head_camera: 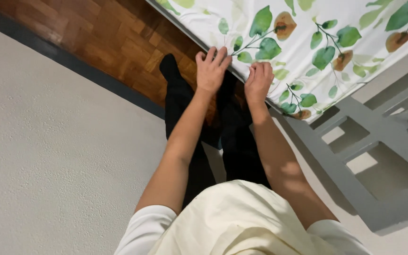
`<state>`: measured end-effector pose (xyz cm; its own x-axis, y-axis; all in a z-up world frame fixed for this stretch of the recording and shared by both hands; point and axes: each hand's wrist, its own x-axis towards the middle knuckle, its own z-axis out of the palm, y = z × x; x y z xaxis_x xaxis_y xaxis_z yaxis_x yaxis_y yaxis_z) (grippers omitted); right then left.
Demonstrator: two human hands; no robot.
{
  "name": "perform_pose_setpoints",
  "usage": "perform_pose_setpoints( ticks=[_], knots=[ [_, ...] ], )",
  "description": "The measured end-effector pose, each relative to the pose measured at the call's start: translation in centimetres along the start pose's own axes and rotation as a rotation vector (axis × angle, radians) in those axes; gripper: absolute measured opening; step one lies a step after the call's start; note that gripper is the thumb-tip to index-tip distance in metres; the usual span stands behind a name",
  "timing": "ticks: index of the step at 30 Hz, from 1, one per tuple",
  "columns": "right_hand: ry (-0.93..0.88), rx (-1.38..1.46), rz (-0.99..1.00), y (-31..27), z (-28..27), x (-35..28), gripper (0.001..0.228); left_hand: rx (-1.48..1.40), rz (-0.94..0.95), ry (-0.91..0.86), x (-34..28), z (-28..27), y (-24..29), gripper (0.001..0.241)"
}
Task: The person smooths and tucks a leaf-patterned fitted sheet onto a mattress, working around the edges and corners. They then open a wardrobe, retrieve a pillow and a blue blanket, and place them on the bed.
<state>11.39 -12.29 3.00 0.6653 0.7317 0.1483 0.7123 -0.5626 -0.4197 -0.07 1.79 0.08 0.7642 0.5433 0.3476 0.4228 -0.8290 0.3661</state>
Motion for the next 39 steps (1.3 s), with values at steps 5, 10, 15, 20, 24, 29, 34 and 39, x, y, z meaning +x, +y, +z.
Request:
perform_pose_setpoints(
  ticks=[5,10,15,20,24,29,34,39],
  knots=[
    [-0.084,0.007,-0.040,-0.3,-2.0,0.4,0.030,0.039,0.124,-0.045,2.0,-2.2,0.1,0.007],
    [-0.159,0.062,-0.085,-0.7,-3.4,0.6,0.030,0.060,0.170,-0.099,1.4,-1.8,0.3,0.009],
    [-0.179,0.020,-0.193,-0.2,-3.5,0.3,0.023,0.050,0.091,-0.187,-1.1,-1.3,1.7,0.015],
    [-0.203,0.035,-0.093,1.0,-5.2,-3.1,0.030,-0.028,0.048,-0.335,-3.0,-1.1,3.6,0.034],
    [-0.200,-0.005,-0.062,3.1,-4.4,-4.5,0.010,-0.088,0.097,-0.248,-2.0,0.0,4.8,0.023],
    [-0.230,0.056,-0.027,2.9,-5.5,-4.3,0.016,-0.062,0.235,-0.108,0.9,-0.7,4.7,0.006],
    [-0.240,-0.004,-0.046,2.9,-5.3,-5.0,0.013,-0.090,0.345,-0.071,0.7,-0.3,4.1,0.005],
    [-0.190,-0.275,-0.180,3.2,-4.5,-4.4,0.009,-0.088,0.255,-0.101,0.9,-0.8,4.6,0.004]
  ],
)
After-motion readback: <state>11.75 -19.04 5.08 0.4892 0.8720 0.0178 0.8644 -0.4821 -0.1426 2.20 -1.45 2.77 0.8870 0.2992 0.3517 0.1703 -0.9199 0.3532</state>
